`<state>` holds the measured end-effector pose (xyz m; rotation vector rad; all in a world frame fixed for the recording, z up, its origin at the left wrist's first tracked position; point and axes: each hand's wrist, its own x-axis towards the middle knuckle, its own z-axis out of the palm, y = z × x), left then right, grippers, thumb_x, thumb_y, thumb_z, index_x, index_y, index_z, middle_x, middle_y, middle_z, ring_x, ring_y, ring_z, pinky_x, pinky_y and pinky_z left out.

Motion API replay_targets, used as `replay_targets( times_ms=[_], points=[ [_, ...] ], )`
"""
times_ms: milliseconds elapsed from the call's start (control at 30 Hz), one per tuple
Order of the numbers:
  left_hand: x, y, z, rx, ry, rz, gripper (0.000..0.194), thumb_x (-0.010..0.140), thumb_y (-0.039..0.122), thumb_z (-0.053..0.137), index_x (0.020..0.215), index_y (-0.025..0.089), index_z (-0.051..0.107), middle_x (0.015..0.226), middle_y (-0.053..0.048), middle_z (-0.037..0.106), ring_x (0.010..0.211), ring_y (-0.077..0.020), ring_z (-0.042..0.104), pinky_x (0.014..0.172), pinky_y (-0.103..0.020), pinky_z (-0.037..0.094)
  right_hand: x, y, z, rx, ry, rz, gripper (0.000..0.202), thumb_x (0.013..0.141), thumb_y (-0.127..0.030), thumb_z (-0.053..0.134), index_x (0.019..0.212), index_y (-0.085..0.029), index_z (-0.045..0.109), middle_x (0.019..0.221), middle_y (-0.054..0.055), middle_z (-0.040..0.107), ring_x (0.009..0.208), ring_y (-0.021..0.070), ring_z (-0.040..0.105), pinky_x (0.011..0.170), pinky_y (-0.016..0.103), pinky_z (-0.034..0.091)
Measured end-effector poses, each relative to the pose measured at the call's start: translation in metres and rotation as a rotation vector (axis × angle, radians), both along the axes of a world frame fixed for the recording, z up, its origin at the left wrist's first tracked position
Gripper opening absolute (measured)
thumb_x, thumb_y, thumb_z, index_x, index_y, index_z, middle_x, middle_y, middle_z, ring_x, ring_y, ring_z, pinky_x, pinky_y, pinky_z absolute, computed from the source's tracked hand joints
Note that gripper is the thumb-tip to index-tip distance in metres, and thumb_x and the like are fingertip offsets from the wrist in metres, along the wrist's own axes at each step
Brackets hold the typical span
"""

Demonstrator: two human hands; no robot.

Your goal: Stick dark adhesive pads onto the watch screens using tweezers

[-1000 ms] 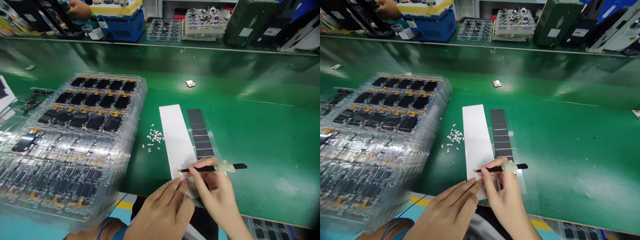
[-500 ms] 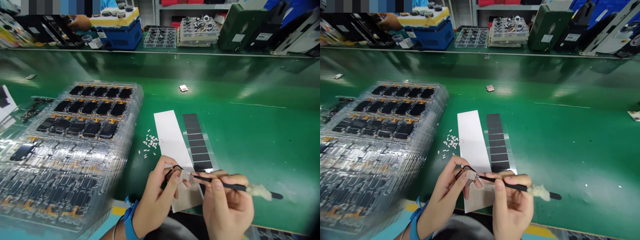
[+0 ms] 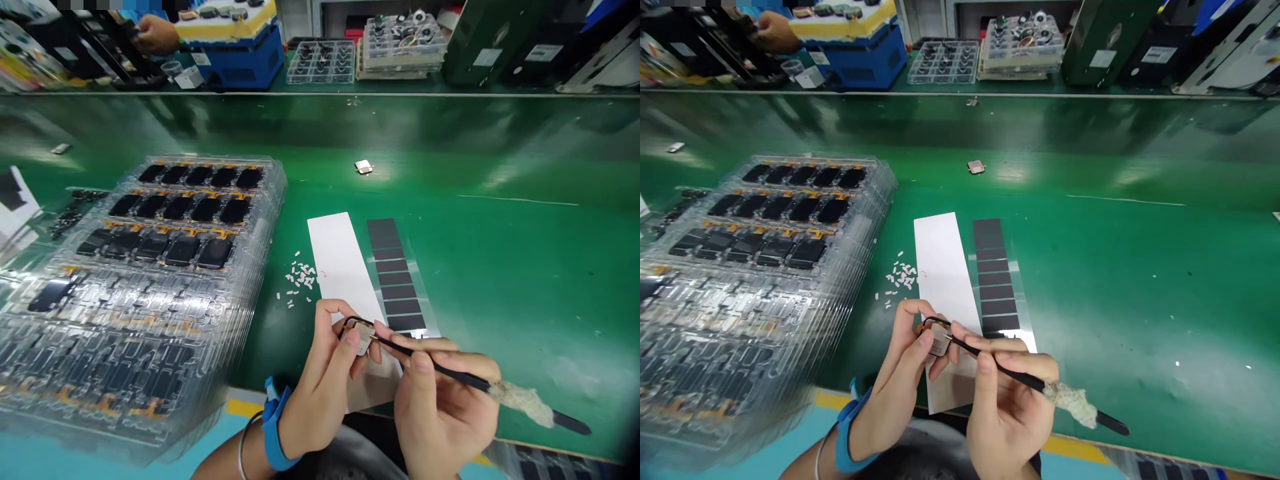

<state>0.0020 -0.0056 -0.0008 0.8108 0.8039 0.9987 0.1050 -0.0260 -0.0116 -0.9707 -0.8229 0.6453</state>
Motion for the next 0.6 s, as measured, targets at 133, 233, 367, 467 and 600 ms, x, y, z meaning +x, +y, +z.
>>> replay_targets(
  times_ms=[133, 233, 367, 467, 600],
  points=[
    [0.001, 0.0001, 0.0001, 0.026, 0.008, 0.0, 0.014, 0.106, 0.038, 0.038, 0.106, 0.024, 0.039, 0.084, 0.001, 0.061, 0.067, -0.0093, 0.047, 0.062, -0.02, 0.039, -0.0003, 0.0003, -0.0007, 0.006, -0.019, -0.013, 0.021, 0.09, 0.0, 0.052, 0.098, -0.019, 0.052, 0.091, 0.005, 0.071, 0.088, 0.02, 0.074, 0.074, 0.034, 0.067],
    [0.0007, 0.0, -0.0003, 0.034, 0.022, -0.002, 0.015, 0.106, 0.039, 0.038, 0.106, 0.024, 0.039, 0.083, 0.001, 0.061, 0.065, -0.009, 0.045, 0.061, -0.021, 0.038, -0.0011, 0.001, -0.0008, 0.01, -0.031, -0.026, 0.021, 0.09, 0.001, 0.052, 0.098, -0.018, 0.053, 0.09, 0.005, 0.071, 0.087, 0.0197, 0.075, 0.074, 0.035, 0.067],
    [0.0006, 0.0004, 0.0004, 0.02, 0.034, -0.001, 0.016, 0.106, 0.039, 0.038, 0.103, 0.023, 0.038, 0.081, 0.002, 0.06, 0.062, -0.0085, 0.041, 0.06, -0.021, 0.037, -0.0015, 0.0023, -0.0008, 0.048, -0.045, -0.038, 0.024, 0.088, 0.004, 0.051, 0.097, -0.017, 0.054, 0.087, 0.003, 0.07, 0.086, 0.0183, 0.074, 0.075, 0.035, 0.067],
    [0.001, 0.0011, 0.0012, 0.009, 0.036, -0.004, 0.016, 0.106, 0.039, 0.038, 0.103, 0.023, 0.038, 0.081, 0.002, 0.06, 0.062, -0.0083, 0.041, 0.06, -0.021, 0.037, -0.001, 0.0026, -0.0004, 0.05, -0.057, -0.035, 0.024, 0.088, 0.004, 0.052, 0.098, -0.017, 0.054, 0.087, 0.003, 0.07, 0.085, 0.0185, 0.075, 0.073, 0.035, 0.068],
    [0.0006, 0.0015, 0.0017, -0.009, 0.041, -0.003, 0.016, 0.106, 0.04, 0.038, 0.103, 0.024, 0.038, 0.083, 0.001, 0.061, 0.066, -0.0093, 0.045, 0.06, -0.02, 0.038, -0.0015, 0.0013, 0.0011, 0.006, -0.044, -0.042, 0.021, 0.09, 0.0, 0.052, 0.097, -0.02, 0.053, 0.086, 0.001, 0.069, 0.084, 0.0185, 0.075, 0.076, 0.039, 0.068]
  ],
)
